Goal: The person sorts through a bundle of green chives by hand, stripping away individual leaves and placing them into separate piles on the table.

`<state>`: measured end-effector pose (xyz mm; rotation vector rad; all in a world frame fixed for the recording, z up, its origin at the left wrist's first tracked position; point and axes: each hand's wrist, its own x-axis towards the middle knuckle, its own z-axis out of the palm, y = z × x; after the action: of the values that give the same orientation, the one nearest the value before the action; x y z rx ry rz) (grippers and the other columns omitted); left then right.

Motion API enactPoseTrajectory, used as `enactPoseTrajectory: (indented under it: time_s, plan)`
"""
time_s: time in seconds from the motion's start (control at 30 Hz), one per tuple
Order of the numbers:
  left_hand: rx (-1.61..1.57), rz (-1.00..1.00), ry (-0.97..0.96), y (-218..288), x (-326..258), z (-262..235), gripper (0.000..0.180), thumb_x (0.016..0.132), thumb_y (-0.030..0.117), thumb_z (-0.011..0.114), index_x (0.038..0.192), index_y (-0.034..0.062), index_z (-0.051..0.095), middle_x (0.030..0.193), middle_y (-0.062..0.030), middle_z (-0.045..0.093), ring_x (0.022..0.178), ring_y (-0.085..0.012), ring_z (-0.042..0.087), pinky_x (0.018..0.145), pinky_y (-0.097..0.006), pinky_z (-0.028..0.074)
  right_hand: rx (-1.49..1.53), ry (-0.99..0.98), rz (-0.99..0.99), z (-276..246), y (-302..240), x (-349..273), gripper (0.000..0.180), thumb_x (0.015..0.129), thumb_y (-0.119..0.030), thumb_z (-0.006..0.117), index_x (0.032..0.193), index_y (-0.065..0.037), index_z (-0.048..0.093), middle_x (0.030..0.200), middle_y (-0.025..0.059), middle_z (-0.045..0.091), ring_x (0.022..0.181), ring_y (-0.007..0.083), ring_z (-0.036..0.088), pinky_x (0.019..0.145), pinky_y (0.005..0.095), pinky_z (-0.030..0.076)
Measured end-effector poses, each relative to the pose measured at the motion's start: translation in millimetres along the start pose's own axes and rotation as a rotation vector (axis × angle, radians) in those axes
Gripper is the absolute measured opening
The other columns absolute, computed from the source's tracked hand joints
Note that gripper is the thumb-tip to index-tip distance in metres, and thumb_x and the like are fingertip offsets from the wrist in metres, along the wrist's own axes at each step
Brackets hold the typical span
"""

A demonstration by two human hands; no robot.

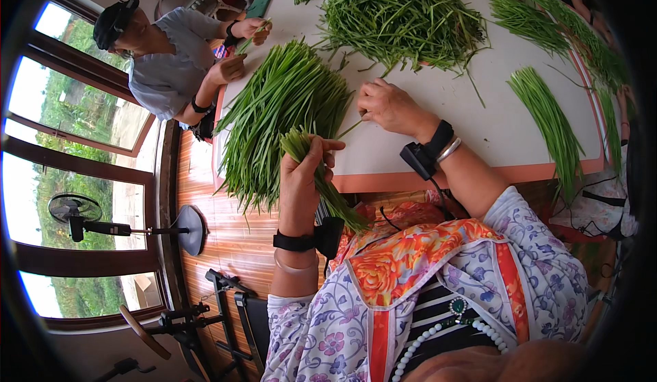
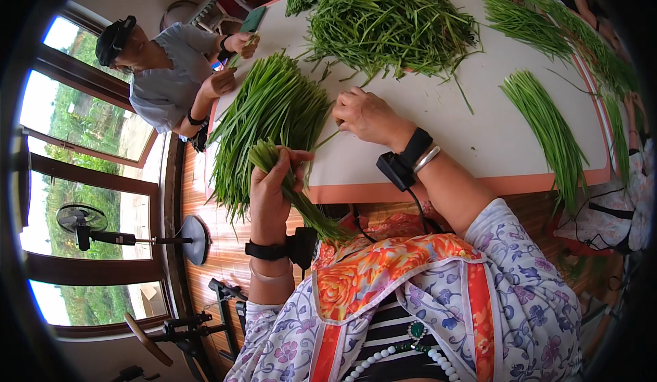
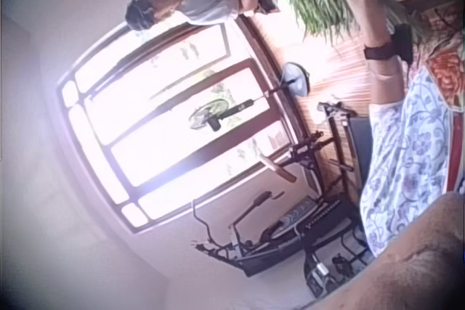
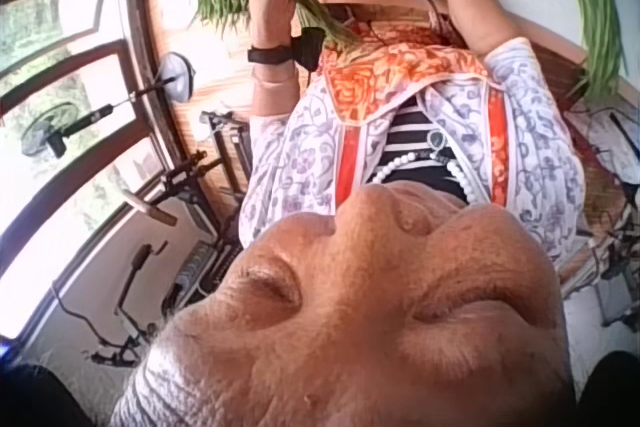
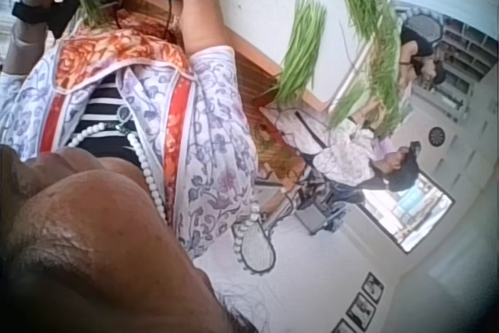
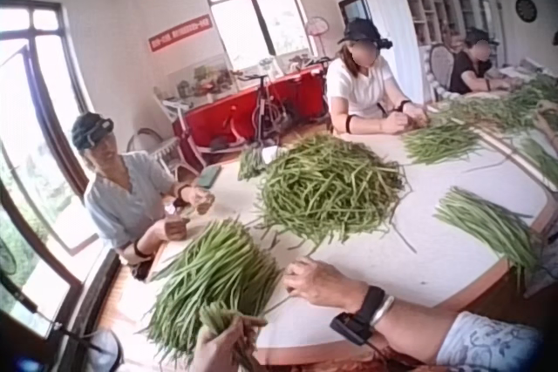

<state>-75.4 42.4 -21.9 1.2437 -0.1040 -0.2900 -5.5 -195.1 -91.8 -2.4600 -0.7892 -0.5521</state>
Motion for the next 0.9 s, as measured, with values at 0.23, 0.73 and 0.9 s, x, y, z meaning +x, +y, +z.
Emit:
enactPoseTrajectory:
  time_s: [0.23,0.73,0.9]
  plan:
    - [0.371,0.049,0.037,-36,27,16,0.009,0.096,0.011,0.059,0.091,0.0038,0.059,0.084,-0.0055,0.069,0.055,-0.0034,0.048,0.046,-0.018,0.035,0.604,-0.112,-0.100,-12,-24,5,0.015,0.082,-0.011,0.073,0.088,-0.002,0.062,0.082,0.0082,0.064,0.082,0.0252,0.060,0.073,0.0351,0.049]
    - [0.279,-0.055,-0.004,-42,19,11,0.005,0.092,0.007,0.061,0.091,0.0019,0.063,0.064,-0.0017,0.061,0.051,-0.0030,0.045,0.046,-0.018,0.033,0.963,-0.160,0.227,-27,-25,2,0.014,0.080,0.003,0.073,0.090,-0.001,0.064,0.082,0.0014,0.068,0.080,0.0077,0.064,0.072,0.0242,0.051]
    - [0.321,-0.076,-0.076,-48,19,8,0.014,0.095,0.013,0.060,0.100,0.0013,0.066,0.074,-0.0023,0.065,0.054,-0.0024,0.044,0.048,-0.019,0.032,1.065,-0.194,0.239,-24,-32,4,0.017,0.079,0.006,0.073,0.091,-0.001,0.064,0.084,0.0016,0.068,0.079,0.0075,0.064,0.074,0.0238,0.053]
